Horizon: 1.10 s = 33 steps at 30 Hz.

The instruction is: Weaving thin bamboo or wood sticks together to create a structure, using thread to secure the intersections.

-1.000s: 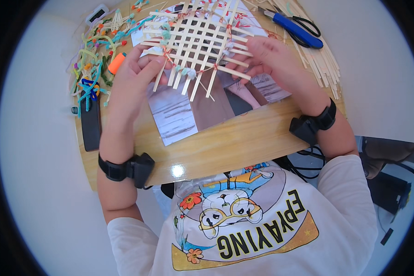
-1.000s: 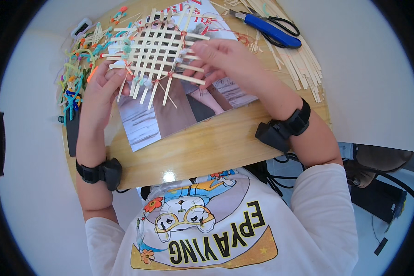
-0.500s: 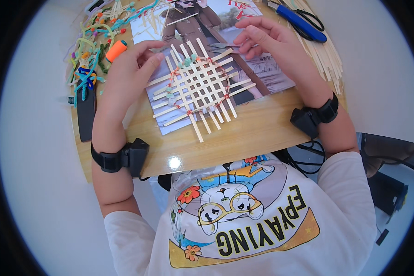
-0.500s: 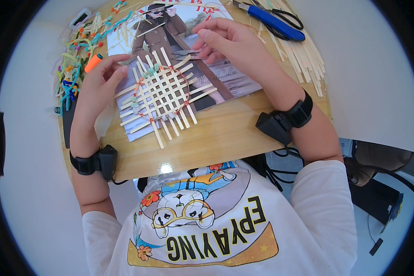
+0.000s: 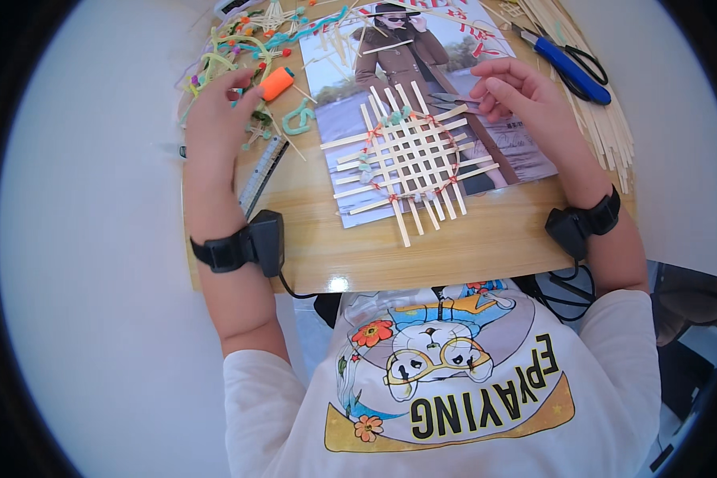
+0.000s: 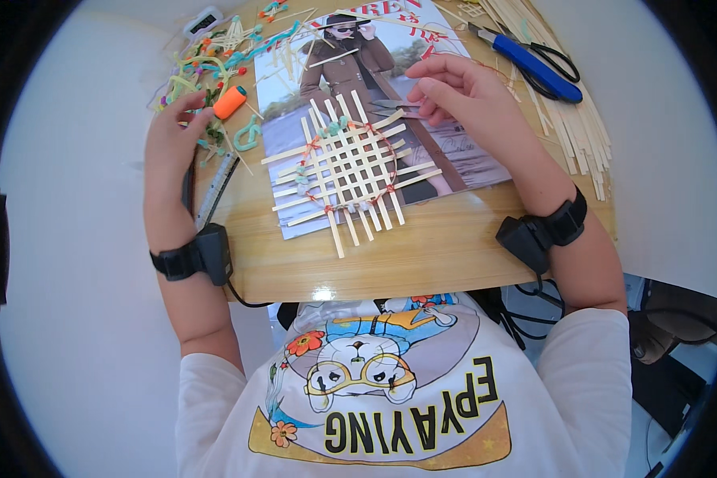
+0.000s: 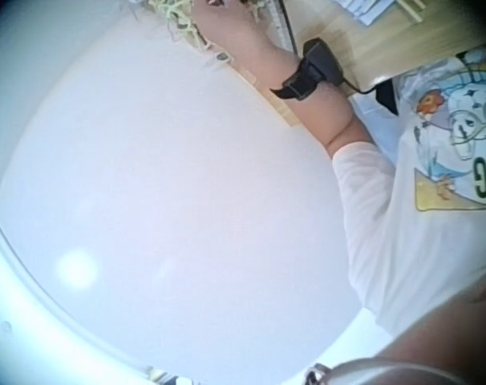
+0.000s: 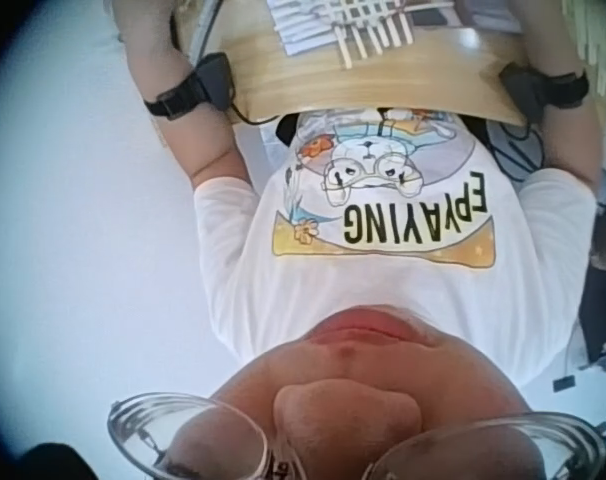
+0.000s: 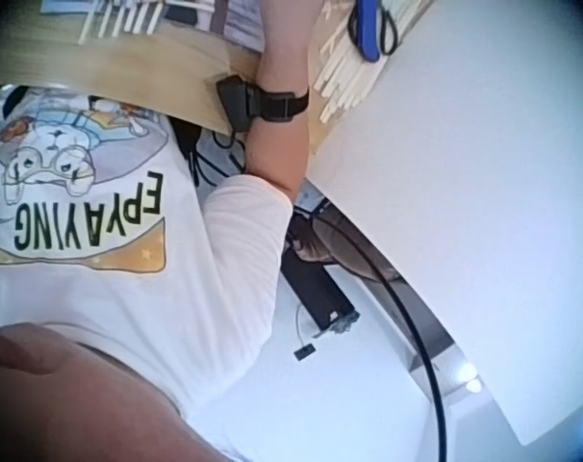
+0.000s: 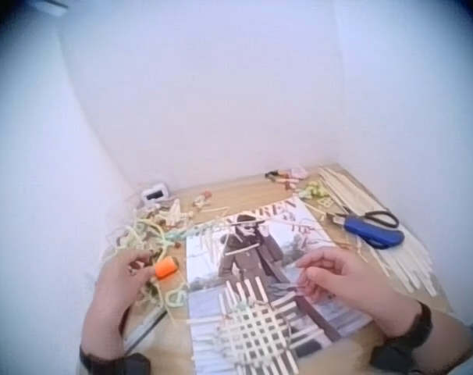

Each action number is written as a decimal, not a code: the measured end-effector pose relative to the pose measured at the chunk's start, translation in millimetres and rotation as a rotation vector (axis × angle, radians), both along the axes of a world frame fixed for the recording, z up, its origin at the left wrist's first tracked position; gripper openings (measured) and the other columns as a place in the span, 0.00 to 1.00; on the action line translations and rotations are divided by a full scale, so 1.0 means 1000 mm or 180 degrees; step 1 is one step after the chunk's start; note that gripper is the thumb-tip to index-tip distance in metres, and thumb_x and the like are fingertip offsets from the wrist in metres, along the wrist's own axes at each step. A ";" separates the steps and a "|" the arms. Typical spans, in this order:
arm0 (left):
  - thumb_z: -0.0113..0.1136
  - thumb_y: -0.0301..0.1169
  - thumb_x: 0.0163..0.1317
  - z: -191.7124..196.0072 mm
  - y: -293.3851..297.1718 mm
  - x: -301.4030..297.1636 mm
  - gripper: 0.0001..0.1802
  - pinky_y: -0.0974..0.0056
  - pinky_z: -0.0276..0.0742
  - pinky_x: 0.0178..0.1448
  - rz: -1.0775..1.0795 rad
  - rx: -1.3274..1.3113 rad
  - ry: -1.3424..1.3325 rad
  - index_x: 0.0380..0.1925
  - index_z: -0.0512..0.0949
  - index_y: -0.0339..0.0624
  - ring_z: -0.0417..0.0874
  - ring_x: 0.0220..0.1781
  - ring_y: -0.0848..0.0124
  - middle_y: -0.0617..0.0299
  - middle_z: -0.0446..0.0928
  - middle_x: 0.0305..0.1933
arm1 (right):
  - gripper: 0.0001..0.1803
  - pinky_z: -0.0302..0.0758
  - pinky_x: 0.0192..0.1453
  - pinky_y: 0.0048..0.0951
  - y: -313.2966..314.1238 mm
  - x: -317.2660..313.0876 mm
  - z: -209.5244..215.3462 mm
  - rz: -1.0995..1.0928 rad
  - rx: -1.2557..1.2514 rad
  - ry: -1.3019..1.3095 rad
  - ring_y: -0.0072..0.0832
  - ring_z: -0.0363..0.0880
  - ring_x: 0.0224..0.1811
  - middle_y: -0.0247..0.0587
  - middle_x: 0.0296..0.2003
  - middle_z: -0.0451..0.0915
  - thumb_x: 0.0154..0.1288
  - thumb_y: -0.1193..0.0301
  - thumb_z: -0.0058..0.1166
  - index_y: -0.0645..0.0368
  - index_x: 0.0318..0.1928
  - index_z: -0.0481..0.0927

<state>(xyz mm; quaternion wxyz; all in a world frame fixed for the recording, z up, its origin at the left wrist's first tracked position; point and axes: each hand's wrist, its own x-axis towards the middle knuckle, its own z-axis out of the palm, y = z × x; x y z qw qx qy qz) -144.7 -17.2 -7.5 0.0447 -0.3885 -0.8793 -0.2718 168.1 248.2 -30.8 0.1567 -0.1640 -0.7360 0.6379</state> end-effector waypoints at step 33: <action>0.76 0.27 0.57 0.095 0.062 0.129 0.23 0.67 0.77 0.53 -0.1890 0.2002 -0.0604 0.53 0.82 0.38 0.83 0.42 0.73 0.63 0.85 0.45 | 0.27 0.79 0.34 0.23 -0.047 -0.042 0.119 0.0632 -0.0769 0.1374 0.23 0.83 0.32 0.41 0.42 0.83 0.81 0.52 0.45 0.64 0.61 0.76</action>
